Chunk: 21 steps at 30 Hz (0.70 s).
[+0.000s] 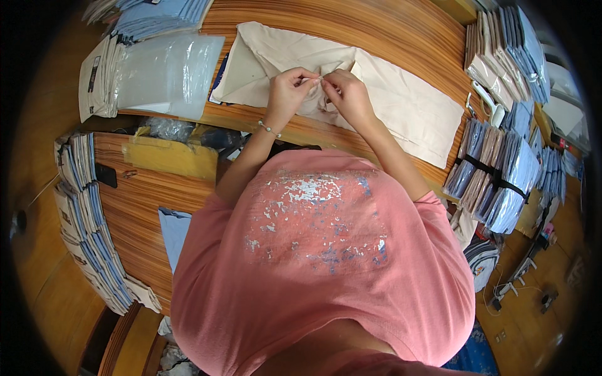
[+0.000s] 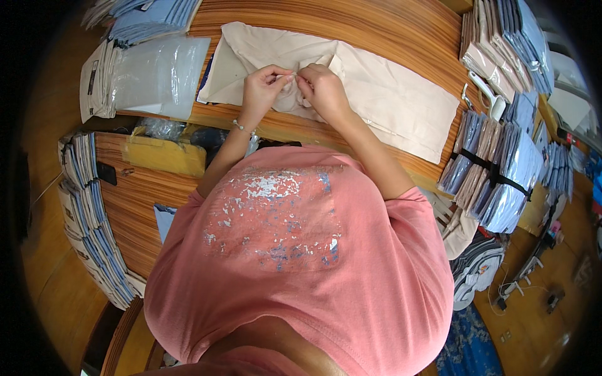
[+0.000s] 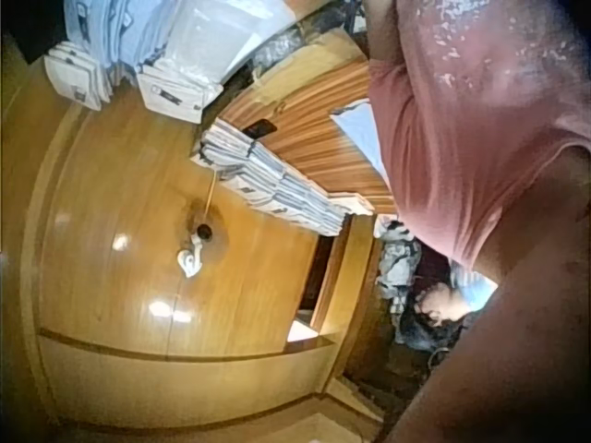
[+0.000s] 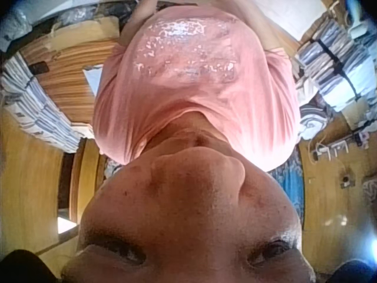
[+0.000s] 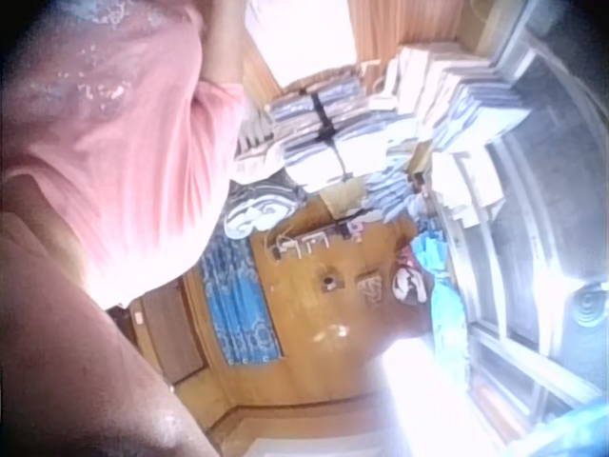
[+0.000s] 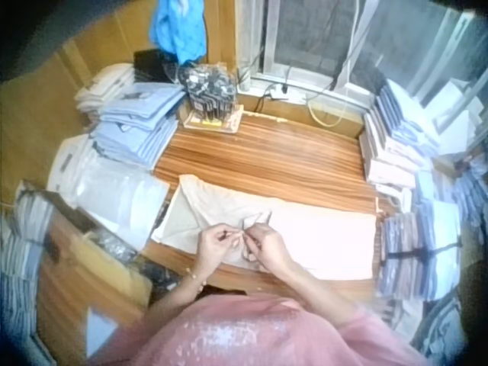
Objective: The person folds shirts, inserts them into plastic bags, and places the packaged garments into a stack before preparing another shirt by spreading it out and using a card to assist in folding.
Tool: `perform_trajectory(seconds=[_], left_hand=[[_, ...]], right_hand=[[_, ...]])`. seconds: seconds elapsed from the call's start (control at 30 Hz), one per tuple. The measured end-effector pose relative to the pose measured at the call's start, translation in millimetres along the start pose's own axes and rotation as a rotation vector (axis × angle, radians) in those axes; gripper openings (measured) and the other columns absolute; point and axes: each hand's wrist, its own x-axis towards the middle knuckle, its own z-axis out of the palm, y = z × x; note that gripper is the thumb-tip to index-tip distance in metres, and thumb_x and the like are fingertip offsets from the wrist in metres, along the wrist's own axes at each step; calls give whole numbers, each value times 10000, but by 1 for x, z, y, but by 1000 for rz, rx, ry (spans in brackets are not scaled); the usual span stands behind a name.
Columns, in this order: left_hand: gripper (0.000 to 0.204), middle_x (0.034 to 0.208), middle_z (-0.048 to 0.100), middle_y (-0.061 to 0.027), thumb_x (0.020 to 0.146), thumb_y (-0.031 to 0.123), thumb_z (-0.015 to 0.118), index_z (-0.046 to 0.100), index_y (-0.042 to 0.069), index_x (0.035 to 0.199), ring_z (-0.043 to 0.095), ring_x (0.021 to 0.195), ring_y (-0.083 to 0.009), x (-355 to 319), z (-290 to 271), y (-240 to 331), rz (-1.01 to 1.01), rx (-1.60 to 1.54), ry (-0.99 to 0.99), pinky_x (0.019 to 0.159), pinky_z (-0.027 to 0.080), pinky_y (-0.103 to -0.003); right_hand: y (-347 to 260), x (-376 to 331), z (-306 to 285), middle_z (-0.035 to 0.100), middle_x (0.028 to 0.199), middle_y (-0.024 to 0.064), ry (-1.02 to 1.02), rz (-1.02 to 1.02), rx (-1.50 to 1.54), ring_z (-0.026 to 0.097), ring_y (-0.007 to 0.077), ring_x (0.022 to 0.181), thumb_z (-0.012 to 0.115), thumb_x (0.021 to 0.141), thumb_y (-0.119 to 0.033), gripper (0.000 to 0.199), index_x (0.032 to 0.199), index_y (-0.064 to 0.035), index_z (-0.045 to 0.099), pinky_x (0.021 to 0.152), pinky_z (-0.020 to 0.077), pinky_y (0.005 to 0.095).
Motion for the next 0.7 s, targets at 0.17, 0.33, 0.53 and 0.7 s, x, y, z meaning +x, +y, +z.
perform_trajectory(seconds=[0.17, 0.33, 0.53, 0.7], left_hand=[[77, 702, 640, -87, 758, -12, 644, 639, -25, 834, 590, 633, -84, 3, 2, -10, 102, 203, 27, 580, 475, -231], [67, 822, 622, -107, 797, 22, 604, 623, -21, 845, 608, 743, -169, 6, -1, 3, 185, 168, -65, 657, 467, -263], [115, 897, 599, -131, 815, 72, 581, 629, -15, 874, 600, 838, -241, 9, -15, 8, 190, 417, -230, 732, 459, -296], [100, 830, 611, -124, 780, 49, 606, 632, -12, 855, 606, 774, -263, 7, -10, 7, 226, 380, -148, 686, 472, -316]], right_hand=[[-10, 0, -2, 541, 747, 113, 3, -184, -219, 542, 289, 748, 613, 712, -68, 74, 766, -27, 585, 665, 461, 380], [-3, 5, -7, 540, 747, 105, -21, -217, -180, 539, 288, 745, 616, 719, -77, 81, 777, -28, 587, 660, 461, 379], [-3, 3, -3, 541, 748, 102, -23, -199, -122, 538, 290, 744, 617, 720, -77, 82, 773, -22, 588, 658, 460, 380], [1, -1, 1, 542, 749, 106, -15, -207, -167, 536, 294, 741, 614, 718, -69, 78, 774, -19, 594, 658, 459, 381]])
